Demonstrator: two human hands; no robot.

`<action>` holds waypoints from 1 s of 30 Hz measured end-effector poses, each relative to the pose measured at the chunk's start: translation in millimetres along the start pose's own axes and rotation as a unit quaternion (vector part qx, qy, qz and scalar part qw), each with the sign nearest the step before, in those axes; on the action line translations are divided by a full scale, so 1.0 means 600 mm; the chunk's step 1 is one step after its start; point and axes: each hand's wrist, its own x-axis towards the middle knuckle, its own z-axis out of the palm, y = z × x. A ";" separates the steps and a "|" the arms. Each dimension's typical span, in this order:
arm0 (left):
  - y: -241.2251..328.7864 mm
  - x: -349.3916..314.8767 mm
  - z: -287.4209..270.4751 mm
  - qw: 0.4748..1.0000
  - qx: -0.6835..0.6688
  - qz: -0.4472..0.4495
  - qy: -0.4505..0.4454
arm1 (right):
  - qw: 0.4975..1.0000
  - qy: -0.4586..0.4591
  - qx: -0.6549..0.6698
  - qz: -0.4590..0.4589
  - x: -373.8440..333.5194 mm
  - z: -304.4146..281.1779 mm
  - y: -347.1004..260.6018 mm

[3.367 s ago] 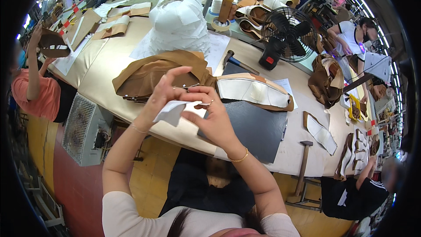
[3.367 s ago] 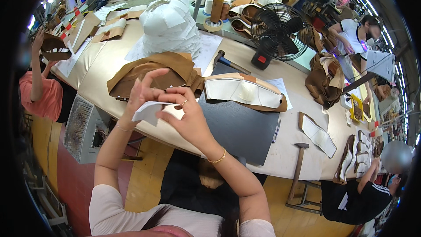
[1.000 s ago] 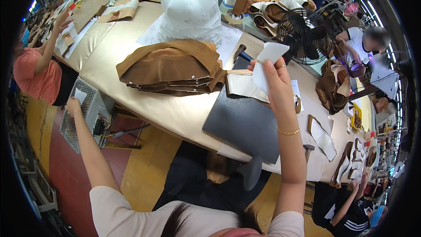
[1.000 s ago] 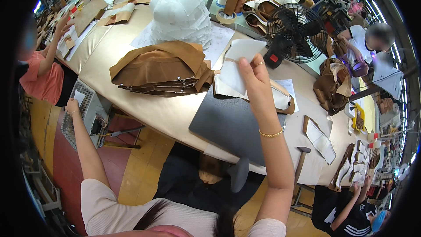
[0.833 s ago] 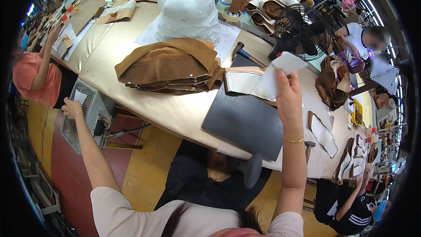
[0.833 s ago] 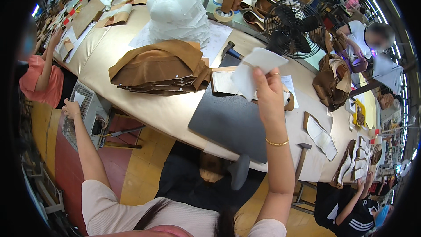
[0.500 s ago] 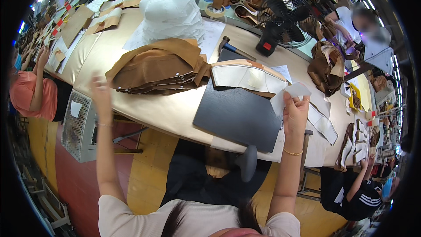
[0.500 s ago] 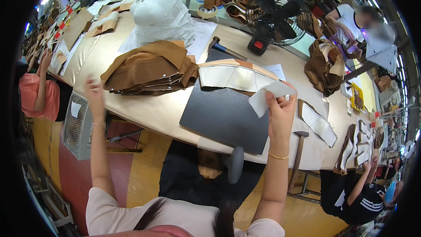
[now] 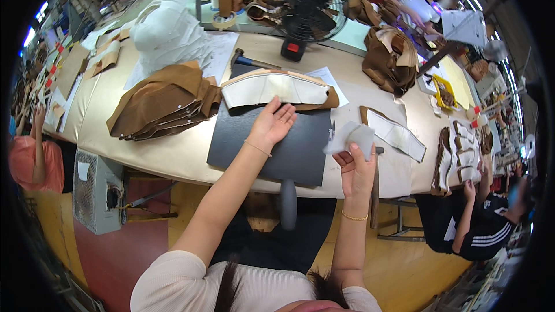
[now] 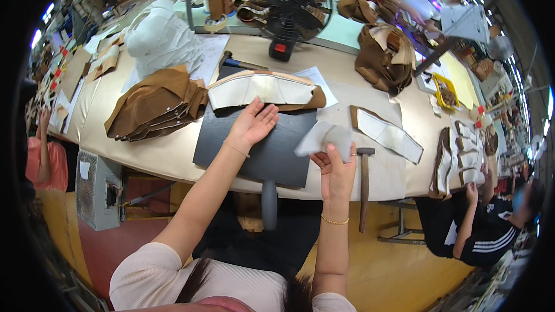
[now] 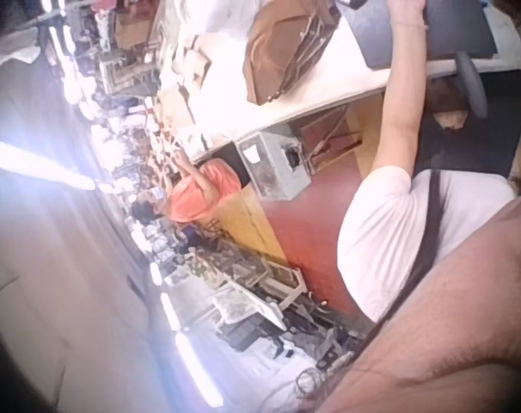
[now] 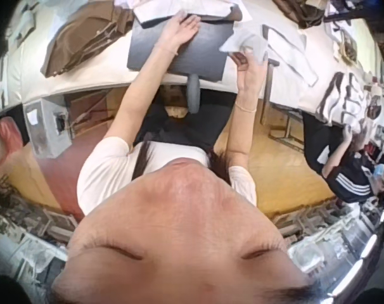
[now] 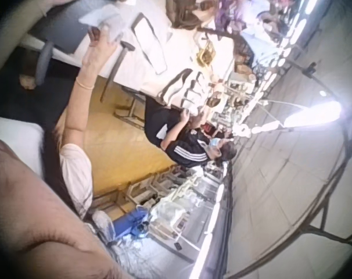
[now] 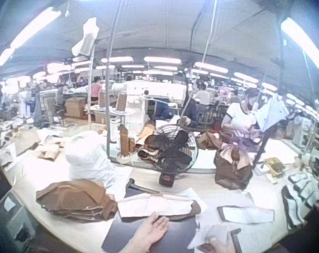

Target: The person repeatedly places a brown leather piece over a curved shoe-last form, then uses a hammer to tap the edges and shape the leather. They remove the piece, inspect it, and repeat the process several times. A coworker is visible across the table working on similar items.

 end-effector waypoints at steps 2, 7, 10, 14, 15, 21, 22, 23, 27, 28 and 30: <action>0.000 0.018 0.003 0.999 0.034 0.032 -0.005 | 0.999 0.009 0.024 0.023 -0.006 -0.024 0.006; 0.037 0.073 0.049 0.990 0.079 0.105 -0.051 | 0.998 -0.003 0.054 0.030 -0.028 -0.035 0.023; 0.091 0.032 0.091 0.973 0.126 0.171 -0.089 | 0.995 -0.005 0.078 0.067 -0.047 -0.025 0.006; 0.156 -0.129 0.161 0.908 0.172 0.321 -0.209 | 0.987 -0.045 0.122 0.098 -0.062 -0.023 -0.005; 0.172 -0.163 0.167 0.897 0.170 0.319 -0.255 | 0.986 -0.047 0.122 0.103 -0.068 -0.021 -0.006; 0.180 -0.342 0.125 0.839 0.296 0.422 -0.175 | 0.974 -0.110 0.161 0.119 -0.097 0.016 0.009; 0.186 -0.343 0.087 0.848 0.349 0.337 -0.213 | 0.971 -0.135 0.165 0.106 -0.098 0.009 0.022; 0.170 -0.327 0.050 0.843 0.370 0.325 -0.215 | 0.968 -0.159 0.169 0.093 -0.100 0.006 0.031; 0.080 -0.327 -0.049 0.881 0.409 0.205 -0.122 | 0.970 -0.152 0.121 0.143 -0.119 0.040 0.031; 0.064 -0.335 -0.059 0.892 0.396 0.180 -0.126 | 0.972 -0.145 0.111 0.146 -0.124 0.042 0.035; 0.046 -0.347 -0.077 0.898 0.389 0.167 -0.117 | 0.975 -0.131 0.090 0.154 -0.136 0.052 0.040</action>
